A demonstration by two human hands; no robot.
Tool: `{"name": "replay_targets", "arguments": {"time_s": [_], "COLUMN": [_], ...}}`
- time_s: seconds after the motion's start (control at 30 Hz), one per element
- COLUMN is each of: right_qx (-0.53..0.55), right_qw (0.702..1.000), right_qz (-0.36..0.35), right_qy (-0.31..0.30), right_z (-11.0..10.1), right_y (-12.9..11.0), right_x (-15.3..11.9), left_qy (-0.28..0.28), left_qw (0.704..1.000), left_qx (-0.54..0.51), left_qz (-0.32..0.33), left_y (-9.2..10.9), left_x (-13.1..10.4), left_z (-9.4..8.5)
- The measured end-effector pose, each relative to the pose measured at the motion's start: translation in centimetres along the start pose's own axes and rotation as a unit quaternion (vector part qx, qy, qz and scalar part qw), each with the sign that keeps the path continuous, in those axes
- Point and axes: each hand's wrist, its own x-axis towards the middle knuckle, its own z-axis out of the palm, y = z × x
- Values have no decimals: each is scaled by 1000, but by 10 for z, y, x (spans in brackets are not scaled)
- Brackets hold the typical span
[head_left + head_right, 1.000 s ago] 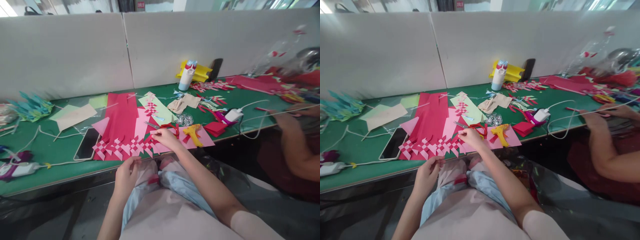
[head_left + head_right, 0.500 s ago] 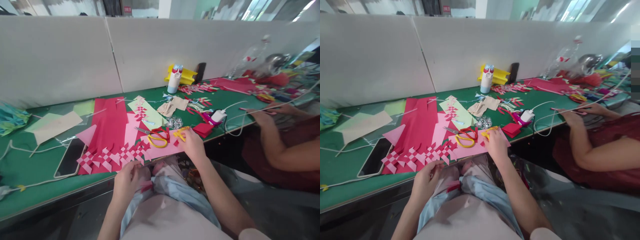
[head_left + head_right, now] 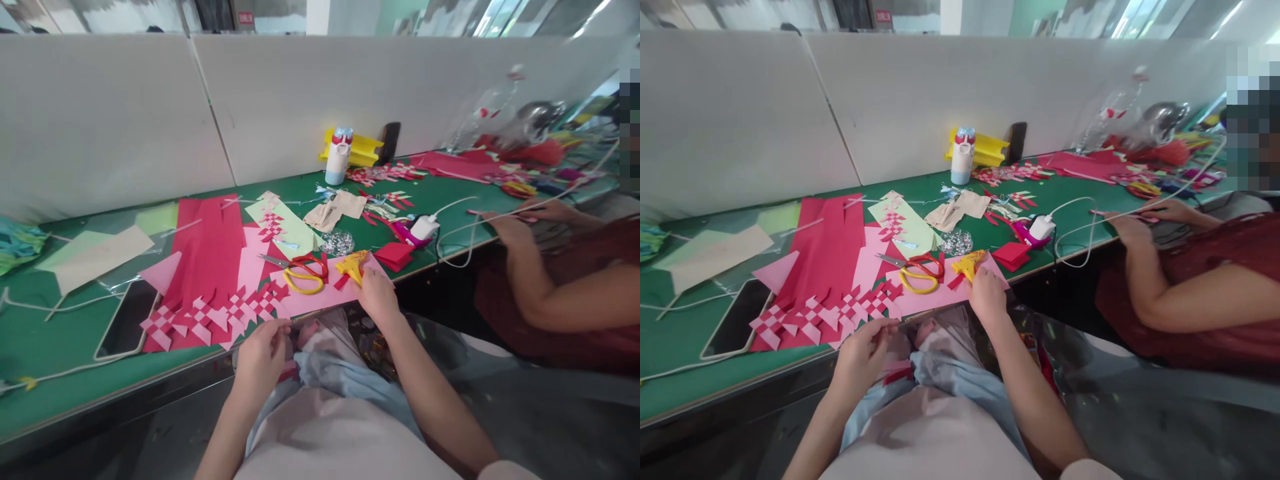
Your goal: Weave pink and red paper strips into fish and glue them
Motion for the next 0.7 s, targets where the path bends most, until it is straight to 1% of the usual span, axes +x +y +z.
{"name": "replay_targets", "arguments": {"time_s": [0.07, 0.1, 0.17, 0.23, 0.27, 0.3, 0.33, 0.43, 0.5, 0.57, 0.6, 0.63, 0.7], "right_qx": [6, 18, 77, 174, 227, 277, 324, 442, 485, 525, 555, 590, 657], "right_qw": [1000, 999, 993, 972, 958, 944, 930, 889, 870, 848, 830, 805, 746], "right_qz": [-8, -17, -48, -85, -100, -109, -114, -112, -92, -67, -56, -45, -29], "right_qy": [11, 26, 76, 131, 145, 143, 130, 53, 15, -11, -26, -46, -105], "right_z": [1, 1, -1, -4, -6, -8, -10, -16, -17, -17, -16, -16, -17], "right_y": [2, 3, 6, 7, 7, 6, 5, 1, -1, -3, -3, -4, -6], "right_x": [-2, -4, -8, -13, -15, -17, -19, -23, -22, -19, -17, -14, -11], "left_qy": [-1, -2, 2, 11, 17, 23, 30, 58, 73, 77, 77, 78, 80], "left_qw": [1000, 1000, 999, 997, 996, 995, 993, 985, 981, 979, 979, 979, 978], "left_qx": [15, 25, 46, 67, 79, 92, 106, 147, 164, 170, 170, 170, 174], "left_qz": [-3, -2, 8, 26, 35, 43, 50, 69, 79, 82, 81, 81, 83], "left_y": [1, 1, 1, -1, -2, -3, -5, -11, -14, -18, -20, -22, -25], "left_x": [0, -1, -1, -2, -2, -3, -3, -3, -3, -2, -2, -1, -1], "left_z": [0, 1, 2, 3, 3, 4, 4, 3, 2, 1, 1, 1, 1]}}
